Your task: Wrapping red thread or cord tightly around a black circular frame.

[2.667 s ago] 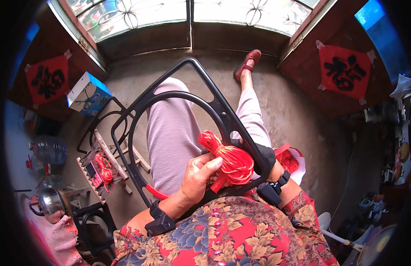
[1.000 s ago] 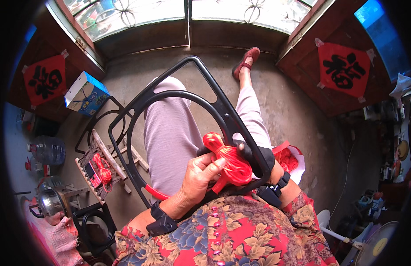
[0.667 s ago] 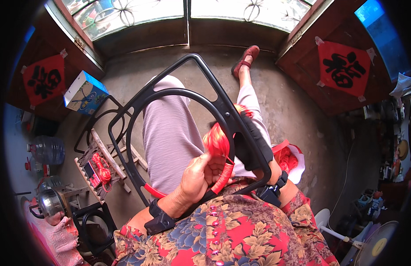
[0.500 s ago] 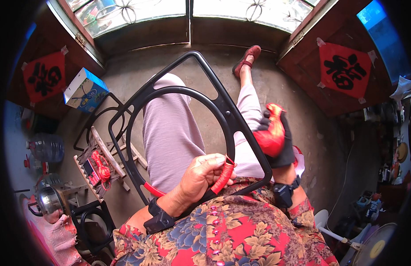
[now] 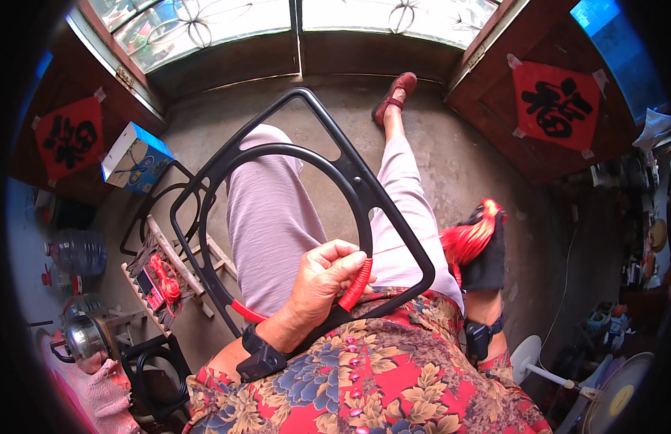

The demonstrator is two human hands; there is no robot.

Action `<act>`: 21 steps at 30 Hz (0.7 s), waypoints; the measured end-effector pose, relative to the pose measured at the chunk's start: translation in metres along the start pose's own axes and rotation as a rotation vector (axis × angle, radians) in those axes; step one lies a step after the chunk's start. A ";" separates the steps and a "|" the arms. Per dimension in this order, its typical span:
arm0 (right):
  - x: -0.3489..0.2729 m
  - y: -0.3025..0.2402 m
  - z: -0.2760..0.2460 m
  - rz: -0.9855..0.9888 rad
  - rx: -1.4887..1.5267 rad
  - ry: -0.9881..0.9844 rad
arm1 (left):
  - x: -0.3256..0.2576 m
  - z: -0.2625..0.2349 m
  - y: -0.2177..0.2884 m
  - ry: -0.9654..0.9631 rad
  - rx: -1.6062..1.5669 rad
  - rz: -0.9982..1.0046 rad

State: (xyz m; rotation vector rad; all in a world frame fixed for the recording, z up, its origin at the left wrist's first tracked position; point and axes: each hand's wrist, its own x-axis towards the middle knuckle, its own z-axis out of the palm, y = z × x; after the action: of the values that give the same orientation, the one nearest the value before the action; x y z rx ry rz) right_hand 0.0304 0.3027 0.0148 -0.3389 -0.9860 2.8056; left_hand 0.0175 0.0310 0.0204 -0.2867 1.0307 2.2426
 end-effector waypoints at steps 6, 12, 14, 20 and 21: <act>0.015 -0.018 -0.023 0.174 -0.077 0.037 | -0.002 -0.005 0.001 -0.023 0.031 0.034; 0.003 0.020 0.038 0.680 -0.877 -0.309 | -0.003 -0.006 0.000 -0.011 0.112 0.067; 0.005 0.022 0.057 0.682 -1.028 -0.569 | -0.005 -0.005 0.000 -0.016 0.128 0.066; 0.006 0.038 0.086 0.448 -0.778 -0.441 | -0.003 -0.017 -0.006 -0.071 0.129 0.141; 0.012 0.051 0.074 0.464 -0.674 -0.487 | -0.003 -0.019 -0.007 -0.100 0.119 0.153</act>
State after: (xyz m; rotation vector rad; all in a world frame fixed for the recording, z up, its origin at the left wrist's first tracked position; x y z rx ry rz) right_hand -0.0038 0.2218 0.0366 0.0800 -2.2250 2.9054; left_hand 0.0235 0.0191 0.0047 -0.0449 1.1609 2.2930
